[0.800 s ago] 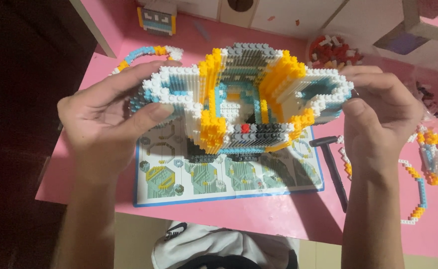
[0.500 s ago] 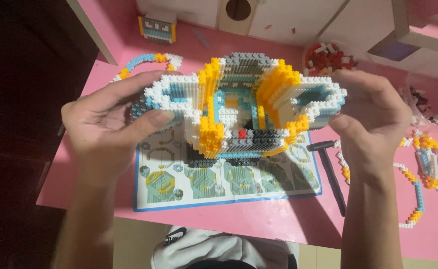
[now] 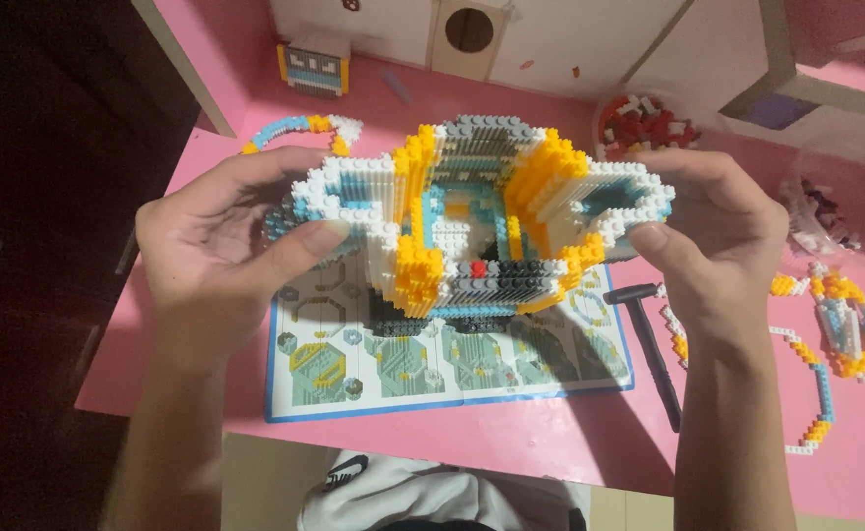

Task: Assembling a complex 3D robot model using small interlocking plastic blocks while following a manual.

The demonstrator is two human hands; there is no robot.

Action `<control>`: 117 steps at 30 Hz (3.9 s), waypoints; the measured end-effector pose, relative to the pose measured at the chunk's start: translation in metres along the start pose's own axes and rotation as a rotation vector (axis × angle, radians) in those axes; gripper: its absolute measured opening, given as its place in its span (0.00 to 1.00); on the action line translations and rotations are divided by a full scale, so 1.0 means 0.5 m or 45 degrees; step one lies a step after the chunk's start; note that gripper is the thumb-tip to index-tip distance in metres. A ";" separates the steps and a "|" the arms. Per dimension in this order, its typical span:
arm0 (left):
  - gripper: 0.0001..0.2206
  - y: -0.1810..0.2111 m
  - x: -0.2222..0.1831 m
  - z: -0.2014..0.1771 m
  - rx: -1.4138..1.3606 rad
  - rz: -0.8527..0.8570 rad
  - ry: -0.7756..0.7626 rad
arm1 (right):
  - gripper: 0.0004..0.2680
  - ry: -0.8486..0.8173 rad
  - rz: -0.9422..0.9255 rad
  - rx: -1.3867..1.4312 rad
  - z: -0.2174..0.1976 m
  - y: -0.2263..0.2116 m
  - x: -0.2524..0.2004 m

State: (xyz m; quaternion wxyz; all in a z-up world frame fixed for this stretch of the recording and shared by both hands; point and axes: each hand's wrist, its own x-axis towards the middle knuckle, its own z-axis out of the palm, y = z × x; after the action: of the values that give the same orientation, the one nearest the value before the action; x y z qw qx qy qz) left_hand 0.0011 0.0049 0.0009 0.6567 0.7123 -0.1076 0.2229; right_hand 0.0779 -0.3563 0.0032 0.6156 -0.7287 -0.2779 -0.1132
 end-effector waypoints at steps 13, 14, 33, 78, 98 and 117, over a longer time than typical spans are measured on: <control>0.22 0.015 0.009 -0.005 0.007 -0.030 -0.053 | 0.15 -0.040 -0.021 0.002 0.003 -0.002 0.004; 0.23 0.015 0.010 -0.007 0.014 -0.002 -0.079 | 0.16 -0.026 -0.012 -0.002 0.003 -0.001 0.005; 0.34 0.001 -0.124 -0.014 0.095 0.010 0.301 | 0.33 0.150 -0.047 0.022 -0.012 -0.029 -0.104; 0.07 -0.224 -0.268 -0.061 0.248 -0.166 0.708 | 0.11 -0.026 -0.169 -1.247 0.050 0.023 -0.368; 0.10 -0.196 -0.259 -0.043 0.452 -0.222 0.661 | 0.14 -0.234 -0.208 -1.218 0.038 0.027 -0.353; 0.13 -0.158 -0.250 -0.029 0.647 -0.277 0.649 | 0.13 -0.165 -0.115 -1.218 0.048 0.029 -0.353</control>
State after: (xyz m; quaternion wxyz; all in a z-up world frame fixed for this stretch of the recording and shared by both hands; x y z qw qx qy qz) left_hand -0.0758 0.0106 -0.1262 0.4847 0.7815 0.1943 0.3414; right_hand -0.0631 -0.3813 -0.1034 0.1873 -0.9227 -0.2638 -0.2095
